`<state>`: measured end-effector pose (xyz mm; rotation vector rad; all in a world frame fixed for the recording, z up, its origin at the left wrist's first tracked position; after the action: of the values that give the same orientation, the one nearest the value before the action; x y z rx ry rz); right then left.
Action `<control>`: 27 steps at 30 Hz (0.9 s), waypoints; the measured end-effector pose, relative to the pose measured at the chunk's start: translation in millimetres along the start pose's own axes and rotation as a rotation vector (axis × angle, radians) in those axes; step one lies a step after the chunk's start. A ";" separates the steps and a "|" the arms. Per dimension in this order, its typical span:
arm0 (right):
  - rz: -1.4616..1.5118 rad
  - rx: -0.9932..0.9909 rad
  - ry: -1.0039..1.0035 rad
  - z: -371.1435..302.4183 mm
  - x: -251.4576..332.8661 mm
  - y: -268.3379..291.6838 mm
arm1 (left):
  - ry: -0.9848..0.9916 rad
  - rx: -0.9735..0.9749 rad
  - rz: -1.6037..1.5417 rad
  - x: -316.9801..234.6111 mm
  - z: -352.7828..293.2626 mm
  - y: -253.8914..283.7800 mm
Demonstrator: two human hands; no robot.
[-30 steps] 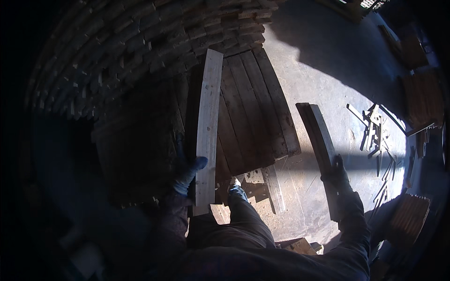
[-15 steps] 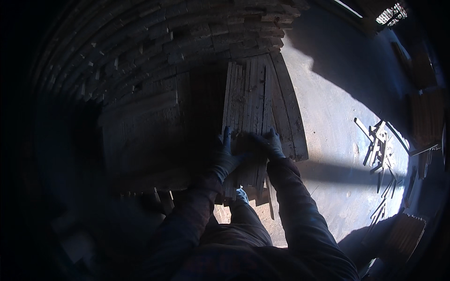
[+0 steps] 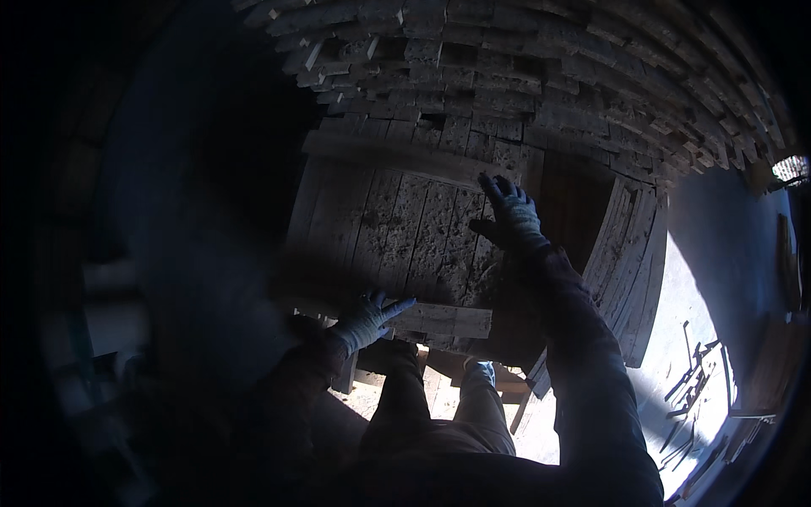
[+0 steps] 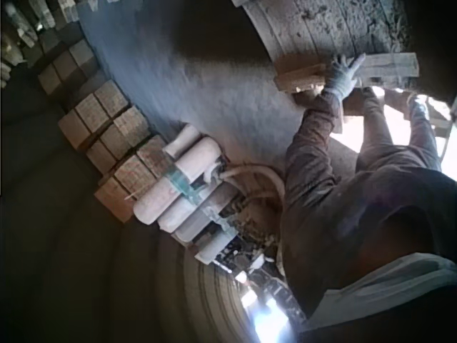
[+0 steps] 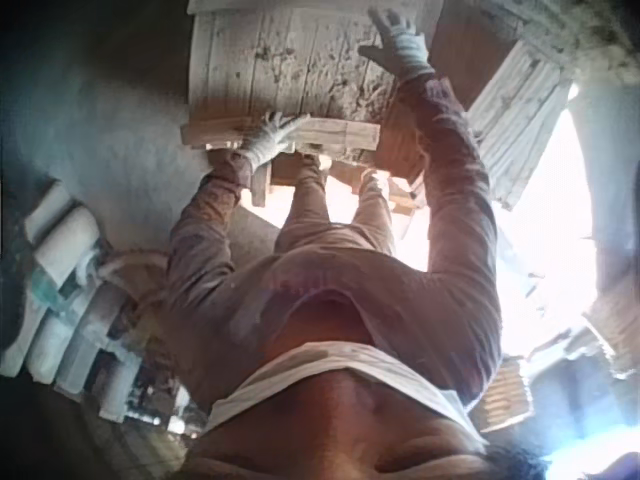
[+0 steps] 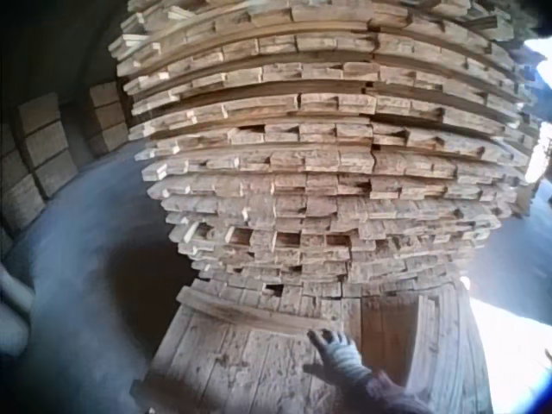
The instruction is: The person repeatedly picks up thin wooden planks from a stack and places them onto a conveyor or sorting table. The person handles the planks one at a time, aligning them before depositing them. The task continues throughout the clip without visible completion.
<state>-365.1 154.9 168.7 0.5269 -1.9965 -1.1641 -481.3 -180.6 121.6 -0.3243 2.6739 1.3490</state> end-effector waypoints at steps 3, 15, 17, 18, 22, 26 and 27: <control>-0.103 -0.013 0.013 82.9 33.2 -6.6 | 0.010 -0.306 -0.250 56.6 -30.0 59.9; 1.180 0.529 -0.251 0.6 142.3 -75.4 | 0.303 -0.646 -1.860 190.7 11.0 103.2; 1.073 0.451 -0.164 -25.3 164.0 -103.8 | 0.343 -0.699 -1.707 179.2 47.6 71.8; 1.012 0.348 -0.120 -29.2 177.8 -131.7 | 0.470 -0.723 -1.532 180.9 62.7 43.9; 0.394 0.044 -0.339 -17.6 202.3 -168.3 | 0.403 -0.692 -1.309 239.3 61.0 29.4; 1.171 -0.172 -0.377 -52.6 181.1 -160.3 | 0.769 -0.729 -0.830 311.5 19.4 26.9; 1.287 -0.151 -0.396 -65.8 166.5 -157.2 | 0.777 -0.653 -0.904 324.8 17.6 8.4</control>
<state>-422.7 -70.9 119.2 -1.0300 -1.9111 -0.5540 -797.6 -204.6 49.4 -2.1494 1.8053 1.8634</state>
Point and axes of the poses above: each hand's wrist, its own z-axis towards the middle knuckle, its own y-axis out of the back of the hand, x = y × z, the point moved 4 cm from there along z, towards the middle knuckle, and after that the axes turned 3 degrees about x, right-handed, at the moved point
